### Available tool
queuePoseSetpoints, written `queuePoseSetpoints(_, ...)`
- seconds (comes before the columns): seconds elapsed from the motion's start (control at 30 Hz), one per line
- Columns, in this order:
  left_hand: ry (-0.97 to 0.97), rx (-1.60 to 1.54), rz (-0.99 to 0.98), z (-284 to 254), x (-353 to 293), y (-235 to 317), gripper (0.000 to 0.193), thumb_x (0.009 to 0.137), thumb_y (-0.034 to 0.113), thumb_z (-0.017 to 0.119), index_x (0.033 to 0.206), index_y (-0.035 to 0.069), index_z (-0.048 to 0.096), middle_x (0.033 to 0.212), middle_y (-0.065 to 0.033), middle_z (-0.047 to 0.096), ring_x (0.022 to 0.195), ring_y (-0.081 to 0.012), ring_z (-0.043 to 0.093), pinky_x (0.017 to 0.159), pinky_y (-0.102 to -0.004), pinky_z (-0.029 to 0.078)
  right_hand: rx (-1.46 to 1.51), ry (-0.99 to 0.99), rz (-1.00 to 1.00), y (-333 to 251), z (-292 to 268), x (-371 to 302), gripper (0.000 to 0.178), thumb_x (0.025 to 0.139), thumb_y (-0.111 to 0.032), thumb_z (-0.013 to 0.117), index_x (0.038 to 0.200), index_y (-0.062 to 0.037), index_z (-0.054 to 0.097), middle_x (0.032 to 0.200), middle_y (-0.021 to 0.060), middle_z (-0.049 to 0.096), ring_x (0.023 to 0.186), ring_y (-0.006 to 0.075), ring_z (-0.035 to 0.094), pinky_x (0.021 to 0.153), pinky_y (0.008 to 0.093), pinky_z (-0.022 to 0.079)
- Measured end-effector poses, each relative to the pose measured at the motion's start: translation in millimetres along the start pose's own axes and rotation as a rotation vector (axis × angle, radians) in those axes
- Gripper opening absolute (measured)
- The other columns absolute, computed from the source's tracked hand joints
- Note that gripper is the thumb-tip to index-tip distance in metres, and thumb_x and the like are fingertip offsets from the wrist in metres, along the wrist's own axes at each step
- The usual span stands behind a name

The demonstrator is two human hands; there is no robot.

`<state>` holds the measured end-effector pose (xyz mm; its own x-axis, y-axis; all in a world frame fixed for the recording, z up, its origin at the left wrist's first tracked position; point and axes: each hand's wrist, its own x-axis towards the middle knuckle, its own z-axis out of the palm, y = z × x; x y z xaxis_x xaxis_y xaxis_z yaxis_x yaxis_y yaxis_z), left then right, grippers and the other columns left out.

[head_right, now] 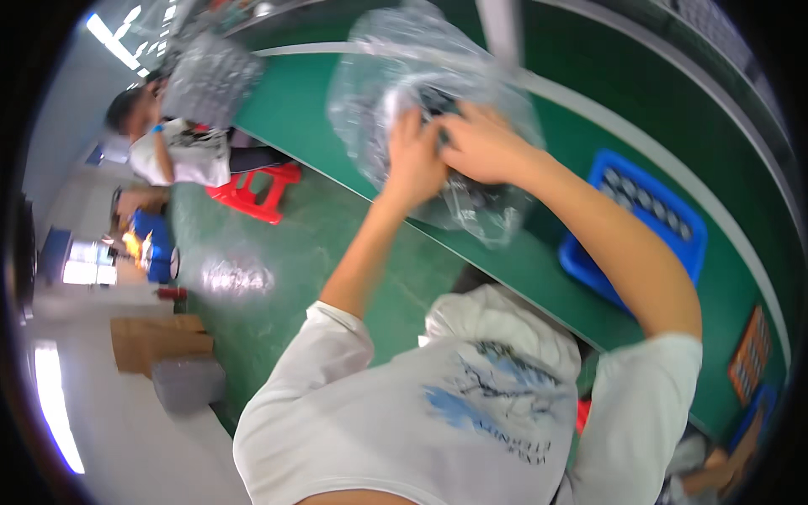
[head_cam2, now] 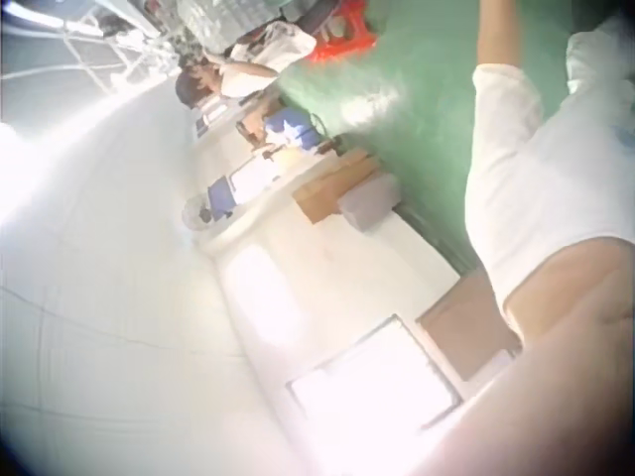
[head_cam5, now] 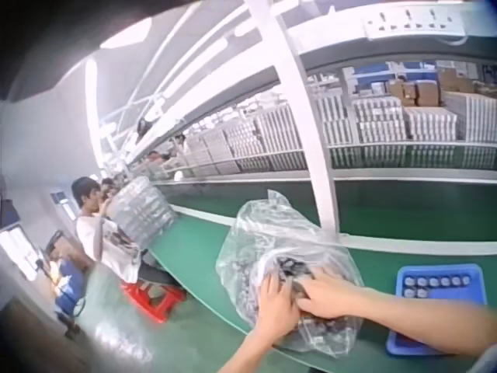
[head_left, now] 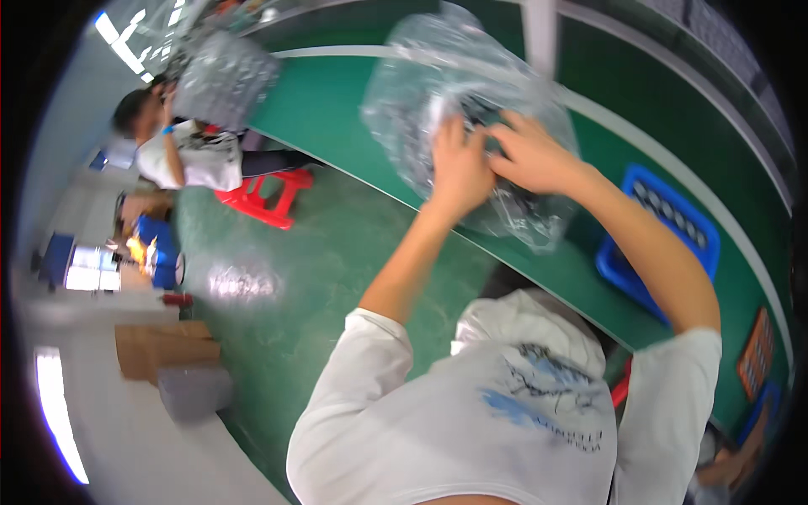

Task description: Sorting small electronic components from a plastic bag into a blue component tray.

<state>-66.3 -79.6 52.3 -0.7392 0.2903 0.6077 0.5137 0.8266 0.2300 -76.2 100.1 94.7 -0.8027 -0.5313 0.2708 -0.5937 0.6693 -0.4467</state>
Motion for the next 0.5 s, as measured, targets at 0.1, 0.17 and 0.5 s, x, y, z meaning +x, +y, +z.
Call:
queuePoseSetpoints(0.1,-0.049,-0.276,-0.099,-50.7,6.3,-3.9,0.039,0.088,0.017,0.068,0.122,0.001,0.064,0.134,-0.0256,0.057,0.131,-0.0438,0.047,0.11,-0.0499,0.037,-0.088,-0.158,0.17,15.2,-9.1,-27.5,0.073,0.094,-0.045,0.061,0.151,-0.0057,0.038,0.152,0.0339,0.034,0.139,0.0529,0.035,0.116,0.0562,0.029)
queuePoseSetpoints(0.17,0.087,-0.329,-0.099,-80.8,3.4,-24.0,0.041,0.088,0.02,0.069,0.123,0.0,0.064,0.131,-0.0236,0.06,0.129,-0.0417,0.05,0.108,-0.0485,0.04,-0.213,-0.173,0.215,10.9,-9.8,-42.0,0.069,0.096,-0.044,0.058,0.151,-0.0072,0.039,0.15,0.0313,0.037,0.137,0.0515,0.037,0.113,0.0605,0.03)
queuePoseSetpoints(0.5,-0.017,-0.051,-0.356,-5.9,96.0,-125.5,0.032,0.09,0.033,0.067,0.096,0.002,0.071,0.098,-0.0215,0.07,0.091,-0.0396,0.067,0.082,-0.0508,0.051,-0.278,-0.047,-0.075,31.3,14.2,25.0,0.051,0.087,-0.04,0.071,0.128,-0.0122,0.059,0.108,0.0157,0.058,0.098,0.0391,0.065,0.08,0.0506,0.054)
